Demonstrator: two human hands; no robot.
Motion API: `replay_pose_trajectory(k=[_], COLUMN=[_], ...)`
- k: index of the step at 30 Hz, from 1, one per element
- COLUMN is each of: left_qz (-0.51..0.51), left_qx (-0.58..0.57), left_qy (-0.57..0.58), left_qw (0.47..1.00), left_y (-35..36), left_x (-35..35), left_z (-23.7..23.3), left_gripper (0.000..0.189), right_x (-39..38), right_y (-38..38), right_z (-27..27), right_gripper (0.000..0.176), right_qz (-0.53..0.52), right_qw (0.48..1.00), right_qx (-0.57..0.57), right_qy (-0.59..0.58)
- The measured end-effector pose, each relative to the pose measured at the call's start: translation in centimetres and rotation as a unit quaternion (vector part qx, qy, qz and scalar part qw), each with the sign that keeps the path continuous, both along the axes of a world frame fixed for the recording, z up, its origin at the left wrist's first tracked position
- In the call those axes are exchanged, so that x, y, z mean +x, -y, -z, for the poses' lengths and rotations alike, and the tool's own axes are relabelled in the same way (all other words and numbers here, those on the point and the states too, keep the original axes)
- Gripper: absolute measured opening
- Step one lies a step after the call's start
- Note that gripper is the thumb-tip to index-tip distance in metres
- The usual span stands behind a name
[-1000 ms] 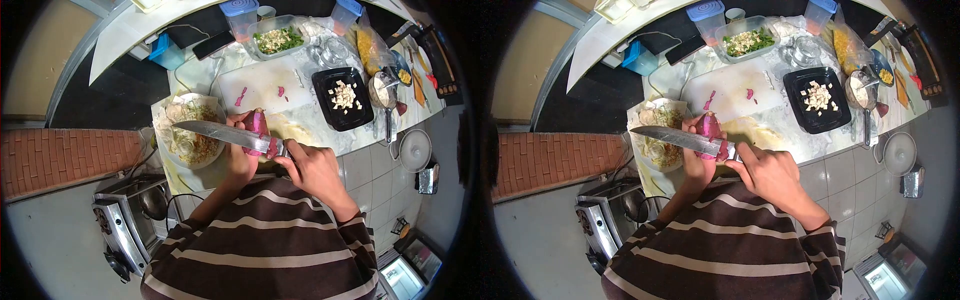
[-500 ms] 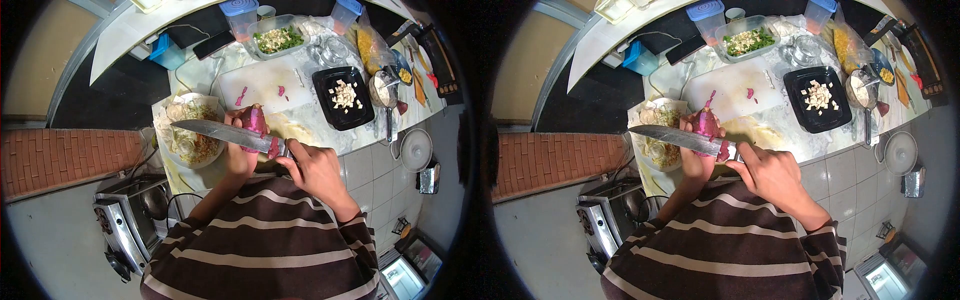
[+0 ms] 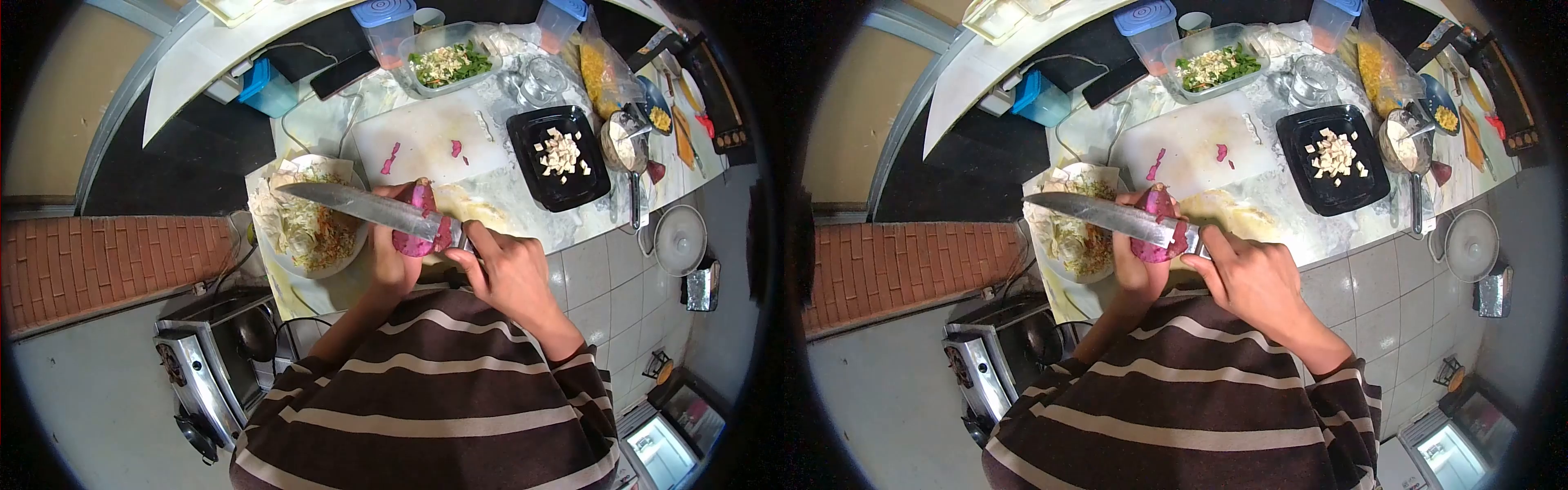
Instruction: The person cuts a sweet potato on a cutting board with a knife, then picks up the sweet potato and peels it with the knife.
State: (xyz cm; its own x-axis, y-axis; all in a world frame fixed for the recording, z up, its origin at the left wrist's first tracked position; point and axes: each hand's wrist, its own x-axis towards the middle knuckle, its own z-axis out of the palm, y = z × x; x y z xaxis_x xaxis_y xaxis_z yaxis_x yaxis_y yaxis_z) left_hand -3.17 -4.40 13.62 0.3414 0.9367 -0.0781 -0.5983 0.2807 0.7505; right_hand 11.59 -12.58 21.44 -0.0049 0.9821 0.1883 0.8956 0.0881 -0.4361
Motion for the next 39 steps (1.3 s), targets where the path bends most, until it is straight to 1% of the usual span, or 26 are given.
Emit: replay_pose_trajectory(k=[2,4,6,9,14,16,19,22,24,25,27,30,39], left_qz=[-0.014,-0.005,-0.008,0.030,0.023,0.016,0.017,0.017,0.044,0.044,0.081,0.085,0.098], left_qx=[0.020,-0.027,-0.020,-0.031,-0.013,-0.008,0.004,-0.005,-0.016,-0.016,-0.072,-0.102,-0.081], left_qy=[-0.024,-0.021,-0.033,0.043,0.033,0.022,0.027,0.057,0.116,0.116,0.177,0.162,0.173], left_qw=[0.999,0.999,0.999,0.998,0.999,1.000,0.999,0.998,0.992,0.992,0.978,0.978,0.977], left_y=[0.3,0.4,0.1,-0.8,-0.9,-0.9,-1.1,-1.3,-1.6,-1.6,-1.6,-1.2,-1.2], left_x=[0.0,0.1,0.3,0.1,-0.1,-0.2,-0.6,-0.6,-0.7,-0.8,-0.8,-0.9,-0.9], left_z=[0.0,-0.3,-0.4,-0.6,-0.8,-0.6,-0.4,-0.5,-0.5,-0.6,-0.9,-1.3,-0.7], left_gripper=[0.036,0.039,0.037,0.033,0.034,0.034,0.034,0.036,0.040,0.040,0.046,0.050,0.048], right_x=[0.2,0.5,0.6,0.3,0.5,0.4,0.3,0.3,0.2,0.2,0.1,0.0,-0.1], right_y=[-0.3,-0.5,-0.2,0.2,0.4,0.3,0.2,0.2,0.3,0.3,0.3,0.2,0.2], right_z=[0.1,0.1,-0.1,-0.4,-0.5,-0.7,-0.8,-0.6,-0.5,-0.5,-0.6,-0.6,-0.6], right_gripper=[0.032,0.032,0.033,0.033,0.032,0.032,0.032,0.032,0.032,0.032,0.032,0.032,0.033], right_qz=[0.009,0.023,0.009,-0.012,-0.011,-0.013,-0.015,-0.019,-0.022,-0.020,-0.019,-0.020,-0.025], right_qw=[1.000,1.000,1.000,1.000,0.999,0.999,0.999,0.999,0.999,0.999,0.998,0.999,0.999], right_qx=[-0.001,0.020,0.015,0.006,-0.031,-0.026,-0.022,-0.025,-0.028,-0.030,-0.032,-0.028,-0.022], right_qy=[0.002,0.005,-0.009,-0.027,-0.022,-0.027,-0.032,-0.033,-0.035,-0.037,-0.040,-0.040,-0.034])
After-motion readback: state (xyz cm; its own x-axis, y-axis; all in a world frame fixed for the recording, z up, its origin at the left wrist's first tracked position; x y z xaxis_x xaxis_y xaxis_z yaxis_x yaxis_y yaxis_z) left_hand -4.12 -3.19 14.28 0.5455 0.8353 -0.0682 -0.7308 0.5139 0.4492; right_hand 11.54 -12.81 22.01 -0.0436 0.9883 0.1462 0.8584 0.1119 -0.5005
